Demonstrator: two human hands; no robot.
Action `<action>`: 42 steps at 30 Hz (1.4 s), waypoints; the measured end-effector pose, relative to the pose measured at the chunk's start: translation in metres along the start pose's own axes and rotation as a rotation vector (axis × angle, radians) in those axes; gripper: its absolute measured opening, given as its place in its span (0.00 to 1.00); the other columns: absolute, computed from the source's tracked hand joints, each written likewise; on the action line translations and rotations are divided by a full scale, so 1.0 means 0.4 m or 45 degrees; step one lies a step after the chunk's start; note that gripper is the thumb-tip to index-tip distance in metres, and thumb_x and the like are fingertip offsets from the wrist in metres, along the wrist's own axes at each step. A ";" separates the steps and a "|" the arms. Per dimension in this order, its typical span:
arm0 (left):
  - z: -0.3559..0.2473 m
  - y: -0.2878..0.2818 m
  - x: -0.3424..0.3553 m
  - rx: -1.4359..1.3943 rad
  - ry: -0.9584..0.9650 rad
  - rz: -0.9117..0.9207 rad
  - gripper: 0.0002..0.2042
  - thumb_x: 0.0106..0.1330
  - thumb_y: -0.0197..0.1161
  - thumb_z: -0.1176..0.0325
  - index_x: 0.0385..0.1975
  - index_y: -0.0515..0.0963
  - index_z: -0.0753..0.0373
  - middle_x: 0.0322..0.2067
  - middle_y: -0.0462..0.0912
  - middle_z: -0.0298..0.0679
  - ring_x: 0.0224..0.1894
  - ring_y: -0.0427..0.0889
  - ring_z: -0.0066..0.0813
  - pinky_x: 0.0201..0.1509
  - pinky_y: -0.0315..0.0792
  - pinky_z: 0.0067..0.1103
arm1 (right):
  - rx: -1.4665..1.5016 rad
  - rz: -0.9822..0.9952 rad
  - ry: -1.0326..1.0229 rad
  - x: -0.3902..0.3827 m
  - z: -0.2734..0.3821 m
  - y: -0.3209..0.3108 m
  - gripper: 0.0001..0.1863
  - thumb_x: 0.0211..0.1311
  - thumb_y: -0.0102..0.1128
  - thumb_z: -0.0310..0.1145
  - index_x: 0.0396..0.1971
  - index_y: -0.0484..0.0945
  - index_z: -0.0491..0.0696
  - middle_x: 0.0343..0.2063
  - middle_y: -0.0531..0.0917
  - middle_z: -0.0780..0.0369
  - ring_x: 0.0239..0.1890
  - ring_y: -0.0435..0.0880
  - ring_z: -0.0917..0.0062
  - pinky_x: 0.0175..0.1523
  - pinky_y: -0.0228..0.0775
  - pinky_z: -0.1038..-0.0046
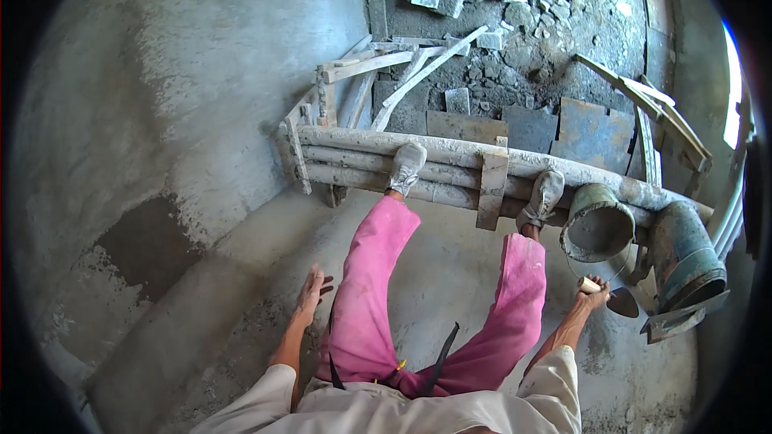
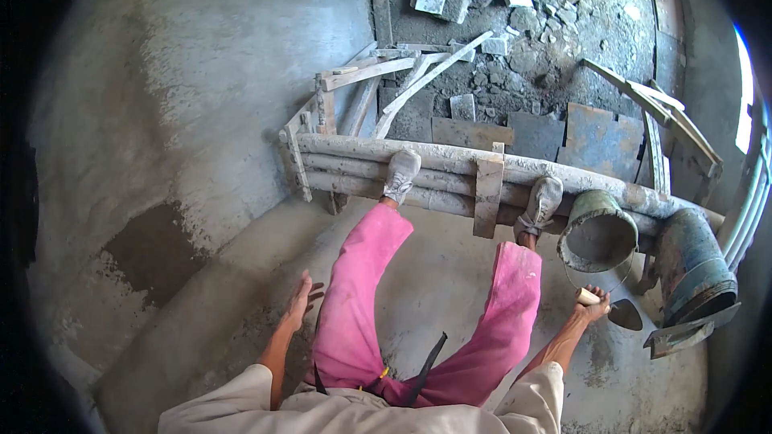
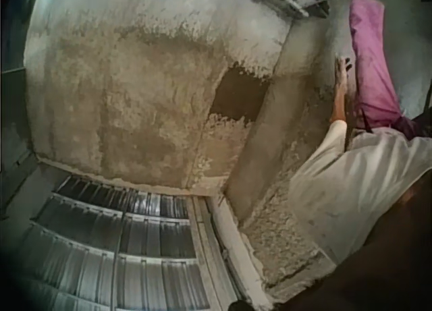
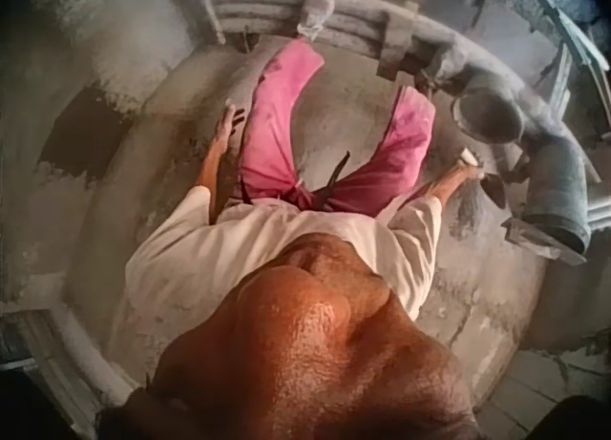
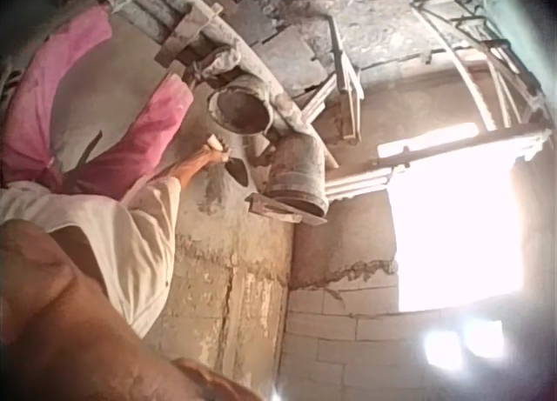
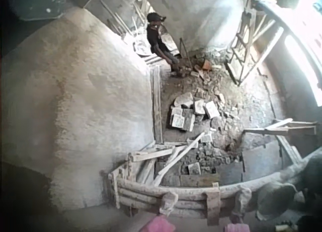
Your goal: The person receives a bucket of mortar, retrieves a trowel, and applies mortar from the bucket onto the wall using the trowel.
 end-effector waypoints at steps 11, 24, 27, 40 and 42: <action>0.328 -0.119 -0.233 -0.140 0.277 0.062 0.37 0.66 0.61 0.54 0.70 0.53 0.62 0.70 0.53 0.46 0.73 0.50 0.40 0.70 0.56 0.34 | -1.037 0.585 -0.211 -0.526 0.075 0.563 0.21 0.51 0.60 0.41 0.45 0.72 0.48 0.46 0.75 0.58 0.48 0.74 0.69 0.48 0.68 0.61; 0.882 -1.025 -0.915 0.822 -0.321 -1.939 0.26 0.64 0.61 0.60 0.64 0.68 0.45 0.67 0.63 0.37 0.71 0.56 0.44 0.73 0.33 0.54 | -1.425 1.391 -0.440 -1.434 -0.161 0.924 0.22 0.49 0.61 0.40 0.45 0.73 0.48 0.45 0.76 0.59 0.44 0.75 0.69 0.44 0.70 0.62; 0.959 -1.203 -1.047 0.795 -0.551 -1.987 0.24 0.66 0.59 0.56 0.62 0.69 0.43 0.68 0.60 0.38 0.71 0.55 0.45 0.72 0.35 0.55 | -1.517 1.633 -0.444 -1.684 -0.249 0.967 0.27 0.46 0.63 0.37 0.50 0.72 0.47 0.39 0.75 0.62 0.41 0.75 0.72 0.45 0.69 0.67; 1.066 -1.377 -1.089 0.814 -1.285 -1.736 0.25 0.59 0.60 0.38 0.58 0.71 0.28 0.68 0.61 0.22 0.72 0.54 0.40 0.68 0.17 0.58 | -1.951 2.060 -0.428 -2.301 -0.780 1.018 0.20 0.53 0.62 0.40 0.45 0.73 0.50 0.31 0.76 0.66 0.29 0.76 0.79 0.31 0.71 0.73; 1.064 -1.384 -1.086 0.817 -1.291 -1.692 0.24 0.59 0.59 0.38 0.58 0.71 0.26 0.68 0.62 0.21 0.72 0.54 0.40 0.68 0.16 0.58 | -1.896 2.209 -0.376 -2.362 -0.825 1.001 0.18 0.54 0.63 0.39 0.44 0.73 0.50 0.27 0.76 0.66 0.25 0.76 0.78 0.28 0.72 0.73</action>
Point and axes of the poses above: each hand's wrist, its own x-axis towards the middle knuckle, its own y-axis out of the palm, z = x × y, the point moved 10 cm from there along x, towards the middle knuckle
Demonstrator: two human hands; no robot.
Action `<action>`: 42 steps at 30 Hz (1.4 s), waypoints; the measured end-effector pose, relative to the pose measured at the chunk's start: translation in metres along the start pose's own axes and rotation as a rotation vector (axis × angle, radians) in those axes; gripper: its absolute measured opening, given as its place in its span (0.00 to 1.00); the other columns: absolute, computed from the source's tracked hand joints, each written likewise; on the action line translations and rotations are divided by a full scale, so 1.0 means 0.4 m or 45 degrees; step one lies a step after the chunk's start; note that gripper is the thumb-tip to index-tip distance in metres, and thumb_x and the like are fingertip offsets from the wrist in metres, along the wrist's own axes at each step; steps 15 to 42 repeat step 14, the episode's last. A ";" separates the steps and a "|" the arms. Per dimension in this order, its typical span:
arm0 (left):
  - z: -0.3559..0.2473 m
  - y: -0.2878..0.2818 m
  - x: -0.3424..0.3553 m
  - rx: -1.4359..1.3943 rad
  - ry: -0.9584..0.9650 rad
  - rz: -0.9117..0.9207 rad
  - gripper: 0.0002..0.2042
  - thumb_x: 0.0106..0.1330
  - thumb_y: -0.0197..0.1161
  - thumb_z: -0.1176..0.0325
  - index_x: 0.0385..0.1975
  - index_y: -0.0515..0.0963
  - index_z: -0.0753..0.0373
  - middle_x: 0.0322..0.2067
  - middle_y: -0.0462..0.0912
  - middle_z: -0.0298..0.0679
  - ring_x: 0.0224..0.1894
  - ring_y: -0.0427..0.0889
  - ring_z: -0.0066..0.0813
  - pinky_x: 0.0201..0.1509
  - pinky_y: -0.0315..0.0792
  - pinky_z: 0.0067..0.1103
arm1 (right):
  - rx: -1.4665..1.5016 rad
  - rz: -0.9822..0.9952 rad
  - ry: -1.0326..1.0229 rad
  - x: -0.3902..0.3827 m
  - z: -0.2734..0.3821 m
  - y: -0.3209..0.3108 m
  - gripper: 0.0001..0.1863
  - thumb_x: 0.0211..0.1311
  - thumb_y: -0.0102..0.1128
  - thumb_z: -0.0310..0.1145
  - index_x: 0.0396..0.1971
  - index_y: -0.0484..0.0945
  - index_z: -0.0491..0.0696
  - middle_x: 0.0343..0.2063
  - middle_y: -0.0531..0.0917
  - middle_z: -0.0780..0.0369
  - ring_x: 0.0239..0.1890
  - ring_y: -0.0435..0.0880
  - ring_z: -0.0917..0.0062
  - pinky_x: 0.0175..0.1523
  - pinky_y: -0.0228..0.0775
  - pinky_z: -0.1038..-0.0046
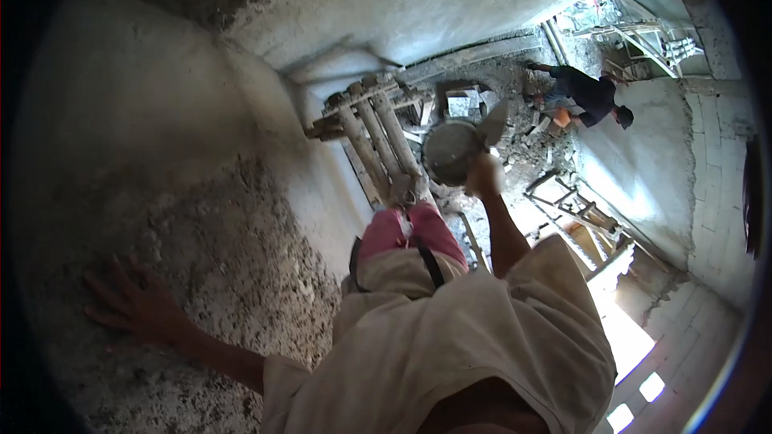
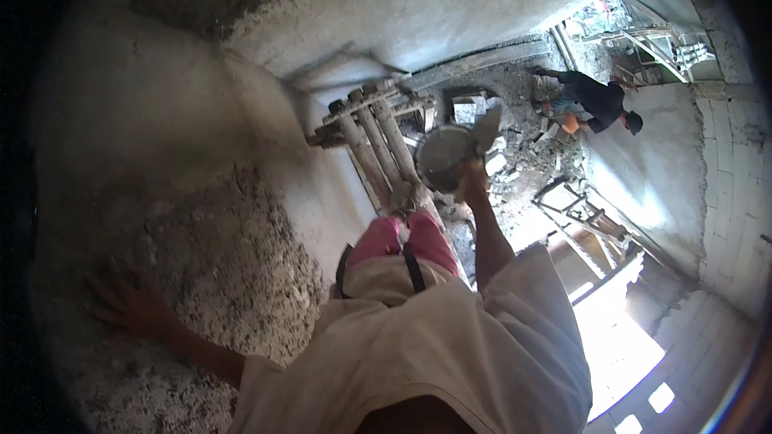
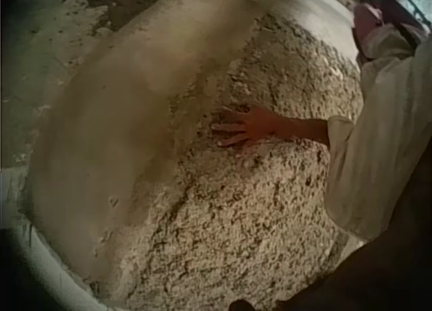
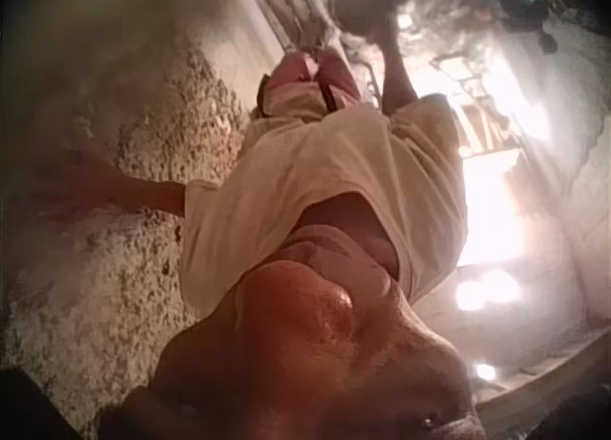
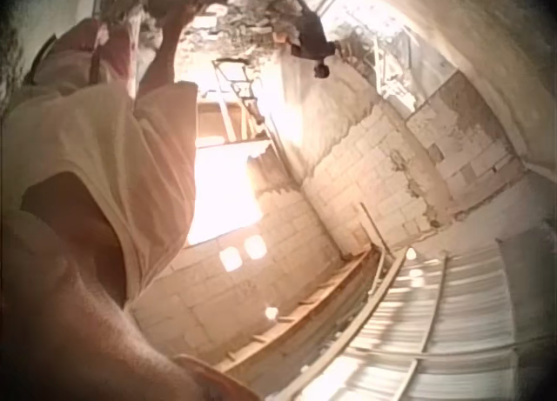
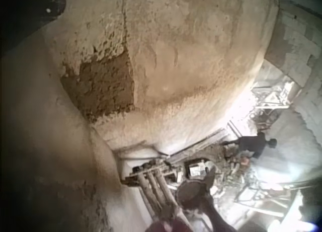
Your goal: The person receives a bucket of mortar, retrieves a trowel, and applies mortar from the bucket onto the wall using the trowel.
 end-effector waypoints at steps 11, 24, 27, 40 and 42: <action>-0.012 0.058 0.015 0.181 -0.021 0.136 0.22 0.58 0.58 0.35 0.55 0.73 0.22 0.64 0.67 0.14 0.69 0.59 0.35 0.69 0.29 0.56 | -0.369 0.262 -0.154 0.096 0.143 0.426 0.18 0.50 0.64 0.33 0.42 0.74 0.47 0.27 0.77 0.66 0.27 0.77 0.79 0.30 0.72 0.73; -0.019 0.022 0.019 -0.350 0.065 -0.388 0.23 0.57 0.59 0.34 0.53 0.75 0.24 0.63 0.69 0.17 0.69 0.60 0.35 0.69 0.36 0.55 | -0.391 0.450 -0.166 0.132 0.095 0.550 0.14 0.51 0.65 0.33 0.38 0.76 0.47 0.27 0.79 0.66 0.30 0.78 0.82 0.34 0.71 0.76; -0.019 0.022 0.019 -0.350 0.065 -0.388 0.23 0.57 0.59 0.34 0.53 0.75 0.24 0.63 0.69 0.17 0.69 0.60 0.35 0.69 0.36 0.55 | -0.391 0.450 -0.166 0.132 0.095 0.550 0.14 0.51 0.65 0.33 0.38 0.76 0.47 0.27 0.79 0.66 0.30 0.78 0.82 0.34 0.71 0.76; -0.019 0.022 0.019 -0.350 0.065 -0.388 0.23 0.57 0.59 0.34 0.53 0.75 0.24 0.63 0.69 0.17 0.69 0.60 0.35 0.69 0.36 0.55 | -0.391 0.450 -0.166 0.132 0.095 0.550 0.14 0.51 0.65 0.33 0.38 0.76 0.47 0.27 0.79 0.66 0.30 0.78 0.82 0.34 0.71 0.76; -0.019 0.022 0.019 -0.350 0.065 -0.388 0.23 0.57 0.59 0.34 0.53 0.75 0.24 0.63 0.69 0.17 0.69 0.60 0.35 0.69 0.36 0.55 | -0.391 0.450 -0.166 0.132 0.095 0.550 0.14 0.51 0.65 0.33 0.38 0.76 0.47 0.27 0.79 0.66 0.30 0.78 0.82 0.34 0.71 0.76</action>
Point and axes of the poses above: each hand's wrist, its own x-axis towards the middle knuckle, its own y-axis out of the palm, z = x × y, the point moved 10 cm from there along x, towards the middle knuckle
